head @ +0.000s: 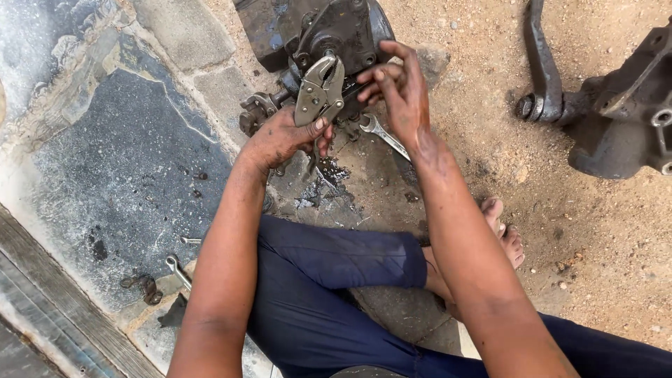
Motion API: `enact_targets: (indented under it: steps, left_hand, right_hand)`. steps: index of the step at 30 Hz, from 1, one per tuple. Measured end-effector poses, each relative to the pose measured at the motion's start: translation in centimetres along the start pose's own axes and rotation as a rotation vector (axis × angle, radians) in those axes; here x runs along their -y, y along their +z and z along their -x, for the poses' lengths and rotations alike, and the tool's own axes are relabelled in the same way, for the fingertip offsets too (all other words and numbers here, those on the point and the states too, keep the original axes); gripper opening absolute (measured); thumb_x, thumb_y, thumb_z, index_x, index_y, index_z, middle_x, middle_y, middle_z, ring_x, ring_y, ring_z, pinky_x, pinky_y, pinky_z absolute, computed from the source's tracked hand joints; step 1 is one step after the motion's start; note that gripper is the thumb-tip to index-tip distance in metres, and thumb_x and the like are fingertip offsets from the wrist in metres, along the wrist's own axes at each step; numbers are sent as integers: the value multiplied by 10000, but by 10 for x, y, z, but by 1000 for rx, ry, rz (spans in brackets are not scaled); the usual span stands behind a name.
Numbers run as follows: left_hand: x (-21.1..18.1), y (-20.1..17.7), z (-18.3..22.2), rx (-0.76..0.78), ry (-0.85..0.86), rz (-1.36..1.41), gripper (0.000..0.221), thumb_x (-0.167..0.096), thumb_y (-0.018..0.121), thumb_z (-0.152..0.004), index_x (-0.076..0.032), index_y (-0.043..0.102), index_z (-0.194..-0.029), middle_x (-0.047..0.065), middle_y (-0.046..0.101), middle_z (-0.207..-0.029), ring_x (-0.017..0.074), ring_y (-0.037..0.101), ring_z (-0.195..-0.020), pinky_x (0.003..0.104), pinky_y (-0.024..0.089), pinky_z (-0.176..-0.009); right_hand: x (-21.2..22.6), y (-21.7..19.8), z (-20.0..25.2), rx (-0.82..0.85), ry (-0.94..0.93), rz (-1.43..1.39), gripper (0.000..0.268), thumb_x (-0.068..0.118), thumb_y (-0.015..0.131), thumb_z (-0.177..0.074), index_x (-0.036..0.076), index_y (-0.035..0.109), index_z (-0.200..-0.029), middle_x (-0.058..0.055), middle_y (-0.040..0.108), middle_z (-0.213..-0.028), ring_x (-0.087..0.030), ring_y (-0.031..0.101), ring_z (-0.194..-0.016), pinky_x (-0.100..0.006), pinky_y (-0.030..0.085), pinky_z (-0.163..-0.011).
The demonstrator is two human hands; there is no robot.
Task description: Disassemble and inspect a mechanical steering or gear assembly using hand tools.
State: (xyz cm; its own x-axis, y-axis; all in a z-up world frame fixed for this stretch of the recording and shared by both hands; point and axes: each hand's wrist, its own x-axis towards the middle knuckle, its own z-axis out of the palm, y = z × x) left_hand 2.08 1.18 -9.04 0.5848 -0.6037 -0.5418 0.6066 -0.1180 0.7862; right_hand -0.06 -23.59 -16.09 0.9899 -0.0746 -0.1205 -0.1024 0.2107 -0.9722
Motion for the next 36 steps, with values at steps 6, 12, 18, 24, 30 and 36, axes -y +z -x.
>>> enact_targets:
  steps: [6,12,18,24,30,36]
  left_hand:
    - [-3,7,-4,-36,65,-97,398,-398,765,-926,-33,611,-969,19,605,-731,136,590,-615,307,523,-566]
    - [-5,-1,-2,2,78,-154,408,-406,755,-930,-24,619,-881,13,582,-676,127,592,-577,303,514,-524]
    - [-10,-2,-3,-11,37,-359,439,-424,721,-949,-50,620,-742,-2,594,-600,107,595,-521,287,498,-511]
    - [-21,4,-3,-38,43,-435,422,-419,715,-935,-55,645,-734,-2,617,-590,98,597,-510,289,507,-512]
    - [-3,-2,-8,-98,16,-402,446,-459,714,-910,-37,697,-766,3,614,-568,122,611,-480,339,538,-505]
    - [18,-8,-25,-107,14,-660,672,-627,656,-929,12,706,-730,29,618,-597,148,673,-553,382,597,-613]
  right_hand:
    - [-5,-7,-42,-1,-77,51,215,-43,636,-1053,-56,585,-1262,-138,744,-811,-155,730,-633,-268,602,-498]
    - [33,-9,-61,-14,-147,215,97,-53,670,-1018,-39,717,-1102,-103,745,-796,-116,726,-643,-239,611,-501]
    - [98,17,-101,163,-438,616,88,-37,718,-1065,25,777,-1086,-98,757,-835,-155,742,-721,-307,637,-605]
    - [157,126,-111,953,-733,660,35,19,693,-1030,24,726,-1042,-100,748,-976,-198,762,-901,-294,656,-793]
    - [171,47,-69,365,-419,650,355,268,646,-1090,73,557,-1373,-188,675,-1340,-297,689,-1280,-426,574,-1043]
    - [142,83,-45,376,-575,1160,923,529,758,-1020,-14,326,-1629,-359,525,-1485,-487,568,-1363,-556,502,-1152]
